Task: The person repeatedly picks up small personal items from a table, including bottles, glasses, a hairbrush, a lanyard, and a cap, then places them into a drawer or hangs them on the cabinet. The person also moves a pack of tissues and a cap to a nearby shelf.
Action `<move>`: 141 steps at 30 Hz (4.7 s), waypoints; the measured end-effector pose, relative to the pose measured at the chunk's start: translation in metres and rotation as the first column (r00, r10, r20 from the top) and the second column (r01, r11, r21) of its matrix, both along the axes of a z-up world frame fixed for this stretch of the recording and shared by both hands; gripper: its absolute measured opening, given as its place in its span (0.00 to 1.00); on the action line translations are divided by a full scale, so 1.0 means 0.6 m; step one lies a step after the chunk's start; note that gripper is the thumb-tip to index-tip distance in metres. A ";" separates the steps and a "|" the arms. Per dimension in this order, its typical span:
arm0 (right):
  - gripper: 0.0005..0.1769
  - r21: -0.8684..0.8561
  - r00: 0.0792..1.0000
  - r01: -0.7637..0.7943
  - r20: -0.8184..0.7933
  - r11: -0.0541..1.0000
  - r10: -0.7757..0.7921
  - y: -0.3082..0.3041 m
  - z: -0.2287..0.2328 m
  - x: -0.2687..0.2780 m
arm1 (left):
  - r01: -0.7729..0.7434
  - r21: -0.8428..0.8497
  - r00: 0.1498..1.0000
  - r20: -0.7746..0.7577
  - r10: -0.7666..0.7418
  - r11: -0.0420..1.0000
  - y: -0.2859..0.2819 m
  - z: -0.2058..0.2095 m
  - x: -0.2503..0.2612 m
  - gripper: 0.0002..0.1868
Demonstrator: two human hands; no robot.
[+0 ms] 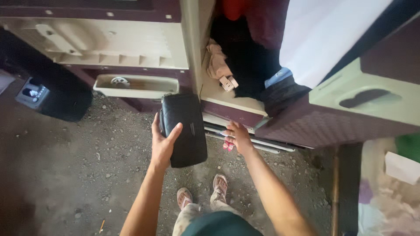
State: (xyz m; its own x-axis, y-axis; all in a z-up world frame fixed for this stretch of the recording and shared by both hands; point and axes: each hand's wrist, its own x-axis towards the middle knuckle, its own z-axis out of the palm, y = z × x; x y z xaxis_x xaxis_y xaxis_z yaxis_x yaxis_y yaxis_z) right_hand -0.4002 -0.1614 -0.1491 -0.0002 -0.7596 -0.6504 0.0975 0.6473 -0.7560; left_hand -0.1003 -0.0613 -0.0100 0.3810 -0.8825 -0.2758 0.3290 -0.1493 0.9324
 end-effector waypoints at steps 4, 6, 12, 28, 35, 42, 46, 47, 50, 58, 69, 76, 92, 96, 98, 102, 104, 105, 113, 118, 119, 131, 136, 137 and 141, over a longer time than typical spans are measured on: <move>0.19 0.206 0.938 0.264 0.173 0.942 -0.300 -0.075 -0.135 -0.040 | -0.019 0.007 0.999 -0.035 0.019 1.000 -0.013 -0.038 -0.026 0.56; 0.18 0.262 0.886 0.340 0.232 0.903 -0.401 -0.099 -0.188 -0.042 | -0.030 0.002 0.998 -0.047 0.031 1.000 -0.023 -0.056 -0.039 0.55; 0.24 0.354 0.588 0.507 0.524 0.786 -0.616 -0.150 -0.318 -0.011 | -0.037 0.159 0.997 -0.054 0.047 0.987 -0.036 -0.109 -0.063 0.54; 0.13 0.150 0.566 0.641 0.570 0.753 -0.596 0.176 -0.404 0.034 | 0.032 0.217 0.990 -0.143 -0.001 0.976 0.092 -0.166 -0.041 0.45; 0.07 0.242 0.648 0.524 0.508 0.816 -0.567 0.281 -0.353 0.010 | 0.083 0.380 0.979 -0.205 -0.003 0.921 0.161 -0.164 -0.045 0.41; 0.39 0.254 0.908 -0.123 0.419 0.959 0.006 0.313 -0.052 0.054 | 0.006 0.220 0.976 -0.213 0.042 0.975 0.159 -0.177 -0.096 0.40; 0.43 -0.121 0.926 -0.375 -0.004 0.919 0.377 0.244 0.102 0.036 | 0.041 0.223 0.969 -0.247 0.016 0.974 0.109 -0.195 -0.155 0.40; 0.42 -0.104 0.912 -0.408 -0.086 0.907 0.401 0.204 0.120 0.023 | 0.065 0.242 0.956 -0.295 0.009 0.968 0.094 -0.200 -0.173 0.40; 0.44 -0.120 0.911 -0.413 -0.079 0.903 0.406 0.086 0.117 -0.033 | 0.124 0.014 0.947 -0.299 -0.115 0.992 0.022 -0.223 -0.224 0.39; 0.58 -0.025 0.540 -0.604 -0.748 0.796 0.386 -0.088 -0.092 -0.094 | 0.257 0.273 0.319 0.882 -0.348 0.927 -0.045 -0.251 -0.202 0.34; 0.71 0.284 0.116 -0.777 -0.812 0.562 0.572 -0.103 -0.035 -0.013 | 0.323 0.303 0.250 0.886 -0.389 0.897 -0.052 -0.274 -0.179 0.49; 0.56 0.500 -0.134 -0.808 -0.672 0.313 0.728 -0.135 0.014 -0.004 | 0.359 0.283 0.186 0.912 -0.365 0.890 -0.076 -0.252 -0.169 0.46; 0.63 0.404 -0.221 -0.729 -0.903 0.553 0.368 -0.064 -0.106 -0.044 | 0.466 0.667 -0.219 0.723 -0.655 0.581 -0.215 -0.443 -0.234 0.56; 0.61 0.349 -0.326 -0.752 -0.934 0.560 0.144 -0.069 -0.124 -0.050 | 0.423 0.573 -0.181 0.813 -0.554 0.702 -0.209 -0.489 -0.252 0.52; 0.61 0.331 -0.181 -0.757 -0.935 0.563 0.306 -0.076 -0.120 -0.053 | 0.409 0.555 -0.221 0.830 -0.511 0.724 -0.213 -0.492 -0.248 0.50; 0.63 0.271 -0.106 -0.806 -0.941 0.526 0.322 -0.078 -0.083 -0.065 | 0.449 0.637 -0.186 0.752 -0.632 0.626 -0.210 -0.448 -0.231 0.54; 0.65 0.307 -0.200 -0.813 -0.945 0.494 0.259 -0.063 -0.067 -0.064 | 0.423 0.668 -0.143 0.717 -0.683 0.613 -0.195 -0.417 -0.231 0.50; 0.65 0.308 -0.211 -0.814 -0.947 0.492 0.244 -0.054 -0.065 -0.062 | 0.408 0.628 -0.139 0.760 -0.634 0.663 -0.185 -0.405 -0.228 0.48; 0.63 0.363 -0.308 -0.791 -0.932 0.492 0.193 -0.025 -0.048 -0.047 | 0.409 0.546 -0.175 0.833 -0.525 0.731 -0.153 -0.355 -0.228 0.43; 0.55 0.236 -0.296 -0.827 -0.954 0.510 -0.038 -0.054 -0.075 -0.049 | 0.401 0.466 -0.151 0.883 -0.444 0.789 -0.154 -0.356 -0.225 0.48; 0.53 0.125 -0.220 -0.852 -0.966 0.508 -0.132 -0.058 -0.083 -0.050 | 0.389 0.477 -0.159 0.878 -0.452 0.789 -0.158 -0.358 -0.221 0.49; 0.42 0.271 -0.226 -0.786 -0.963 0.555 0.149 -0.104 -0.052 -0.040 | 0.322 0.675 -0.339 0.737 -0.585 0.663 -0.254 -0.369 -0.226 0.40; 0.55 0.617 -0.652 -0.716 -0.758 0.326 0.001 -0.047 0.001 -0.005 | 0.335 0.605 -0.419 0.782 -0.461 0.722 -0.229 -0.345 -0.216 0.41; 0.56 0.677 -0.699 -0.693 -0.716 0.249 -0.001 -0.044 0.001 -0.001 | 0.344 0.587 -0.413 0.796 -0.443 0.733 -0.231 -0.339 -0.217 0.41; 0.50 0.632 -0.642 -0.766 -0.760 0.114 -0.099 -0.056 -0.049 0.007 | 0.328 0.533 -0.472 0.808 -0.353 0.780 -0.226 -0.324 -0.217 0.39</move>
